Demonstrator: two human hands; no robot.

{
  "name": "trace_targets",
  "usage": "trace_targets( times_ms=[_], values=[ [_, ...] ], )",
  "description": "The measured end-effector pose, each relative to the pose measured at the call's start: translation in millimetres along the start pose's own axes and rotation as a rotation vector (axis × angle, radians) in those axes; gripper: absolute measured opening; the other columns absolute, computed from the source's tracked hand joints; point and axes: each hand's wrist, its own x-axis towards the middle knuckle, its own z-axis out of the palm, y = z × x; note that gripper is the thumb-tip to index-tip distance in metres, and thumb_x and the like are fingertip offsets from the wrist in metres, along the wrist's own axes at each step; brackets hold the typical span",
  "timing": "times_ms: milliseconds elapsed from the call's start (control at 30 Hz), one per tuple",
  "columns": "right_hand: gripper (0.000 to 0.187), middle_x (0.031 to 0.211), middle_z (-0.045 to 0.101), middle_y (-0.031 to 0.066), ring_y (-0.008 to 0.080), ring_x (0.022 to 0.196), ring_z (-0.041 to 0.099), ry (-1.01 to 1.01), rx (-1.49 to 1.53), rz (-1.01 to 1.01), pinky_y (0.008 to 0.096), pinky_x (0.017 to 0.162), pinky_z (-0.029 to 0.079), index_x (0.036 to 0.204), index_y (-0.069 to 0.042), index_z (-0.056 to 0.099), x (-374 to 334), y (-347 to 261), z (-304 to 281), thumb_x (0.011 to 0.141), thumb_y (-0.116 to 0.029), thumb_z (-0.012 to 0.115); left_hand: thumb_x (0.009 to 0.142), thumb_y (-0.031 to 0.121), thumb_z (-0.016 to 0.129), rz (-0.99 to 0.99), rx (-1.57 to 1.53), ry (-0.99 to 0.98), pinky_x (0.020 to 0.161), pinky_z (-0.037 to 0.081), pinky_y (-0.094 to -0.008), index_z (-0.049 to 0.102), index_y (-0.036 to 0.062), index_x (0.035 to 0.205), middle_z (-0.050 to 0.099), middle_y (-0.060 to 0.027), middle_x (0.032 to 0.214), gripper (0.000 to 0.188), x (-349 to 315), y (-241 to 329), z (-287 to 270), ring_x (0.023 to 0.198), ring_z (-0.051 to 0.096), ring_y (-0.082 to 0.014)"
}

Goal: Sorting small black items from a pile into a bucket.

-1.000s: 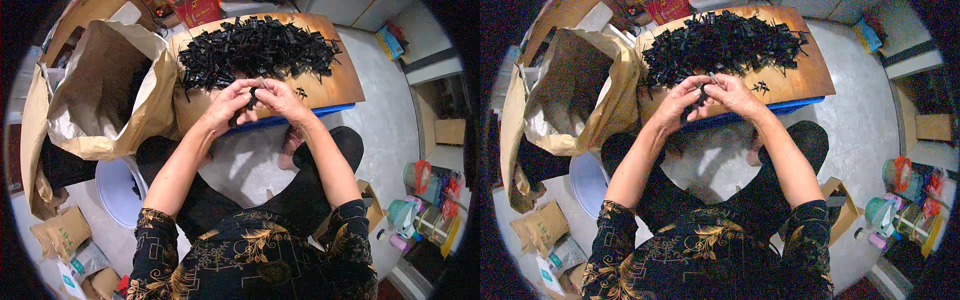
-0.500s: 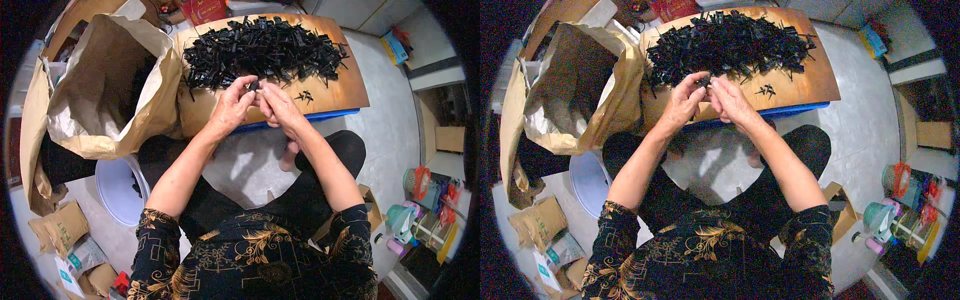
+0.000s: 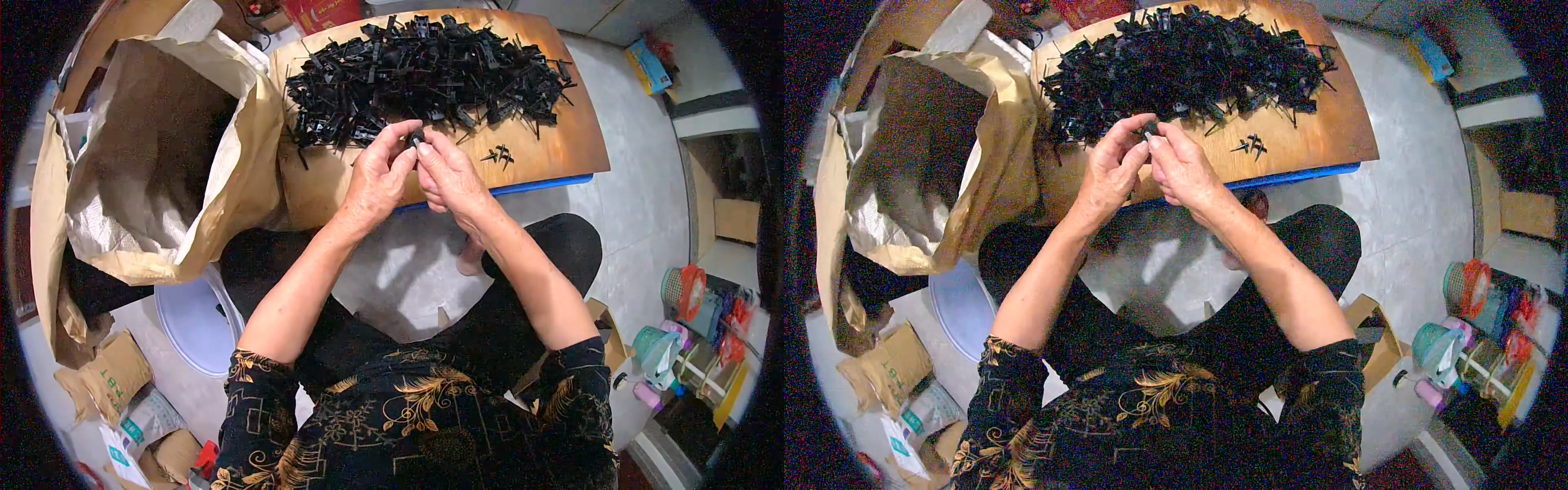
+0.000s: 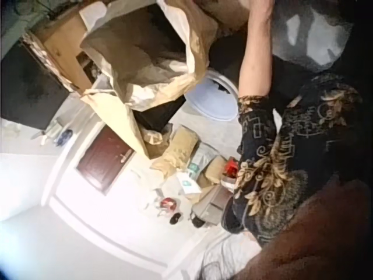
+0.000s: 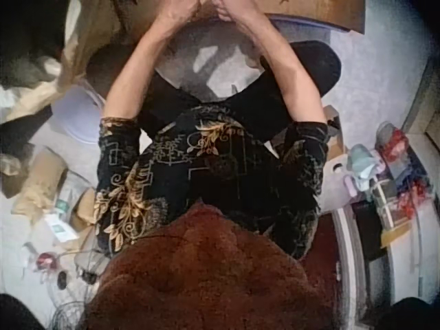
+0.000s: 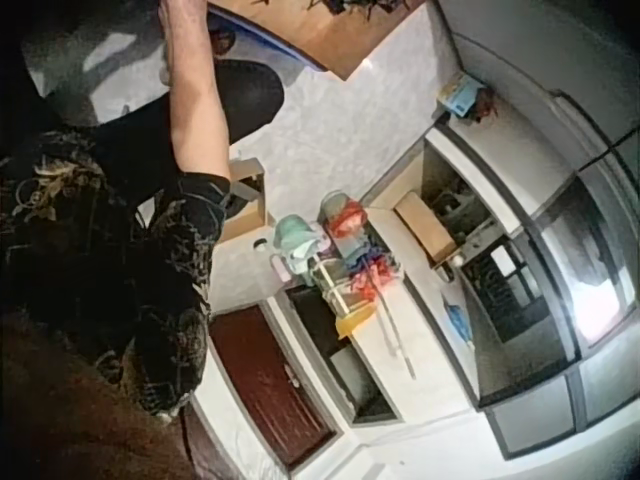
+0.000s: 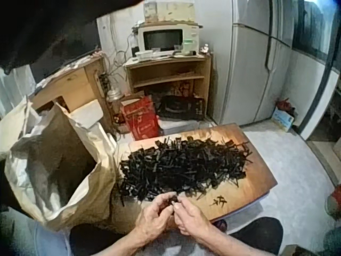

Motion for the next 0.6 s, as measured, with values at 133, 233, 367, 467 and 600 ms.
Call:
trace_targets(
  times_ms=[133, 233, 367, 467, 600],
  values=[
    [0.029, 0.056, 0.032, -0.0077, 0.0015, 0.041, 0.024, 0.053, 0.016, 0.038, 0.0168, 0.036, 0.022, 0.116, -0.011, 0.039, 3, -2, 2, 0.094, -0.030, 0.040, 0.085, 0.002, 0.049, 0.034, 0.148, 0.000, 0.063, 0.041, -0.0214, 0.050, 0.0051, 0.116, 0.053, -0.0017, 0.080, 0.031, 2, -3, 1, 0.069, 0.045, -0.0075],
    [0.036, 0.056, 0.031, -0.0077, 0.0013, 0.042, 0.025, -0.006, -0.010, 0.044, 0.0168, 0.036, 0.022, 0.123, -0.010, 0.036, 9, -2, 2, 0.094, -0.031, 0.040, 0.084, 0.001, 0.049, 0.137, 0.166, 0.068, 0.065, 0.043, -0.0234, 0.050, 0.0045, 0.116, 0.055, -0.0034, 0.082, 0.032, 3, -12, 1, 0.072, 0.048, -0.0095],
    [0.038, 0.057, 0.030, -0.0088, 0.0002, 0.043, 0.024, -0.013, -0.137, -0.001, 0.0161, 0.037, 0.020, 0.125, -0.010, 0.037, 21, 4, -3, 0.094, -0.031, 0.041, 0.084, 0.000, 0.048, 0.160, 0.377, 0.113, 0.071, 0.045, -0.0245, 0.048, 0.0043, 0.117, 0.058, -0.0046, 0.088, 0.033, 5, -6, 0, 0.079, 0.054, -0.0105],
    [0.034, 0.065, 0.046, -0.0038, 0.0070, 0.053, 0.043, -0.057, -0.318, -0.182, 0.0220, 0.047, 0.037, 0.118, -0.006, 0.044, 31, 0, -22, 0.093, -0.029, 0.043, 0.087, 0.003, 0.047, -0.046, 0.019, 0.050, 0.064, 0.047, -0.0228, 0.044, 0.0058, 0.121, 0.059, -0.0064, 0.090, 0.035, 10, 1, -1, 0.076, 0.058, -0.0142],
    [0.030, 0.078, 0.057, 0.0152, 0.0296, 0.072, 0.056, 0.199, -1.003, -0.331, 0.0384, 0.064, 0.045, 0.113, -0.006, 0.046, 26, -6, -67, 0.087, -0.021, 0.048, 0.088, 0.014, 0.051, -0.402, -0.561, 0.019, 0.041, 0.038, -0.0187, 0.042, 0.0095, 0.119, 0.056, -0.0087, 0.082, 0.033, 19, 15, -11, 0.061, 0.056, -0.0163]
  ],
)
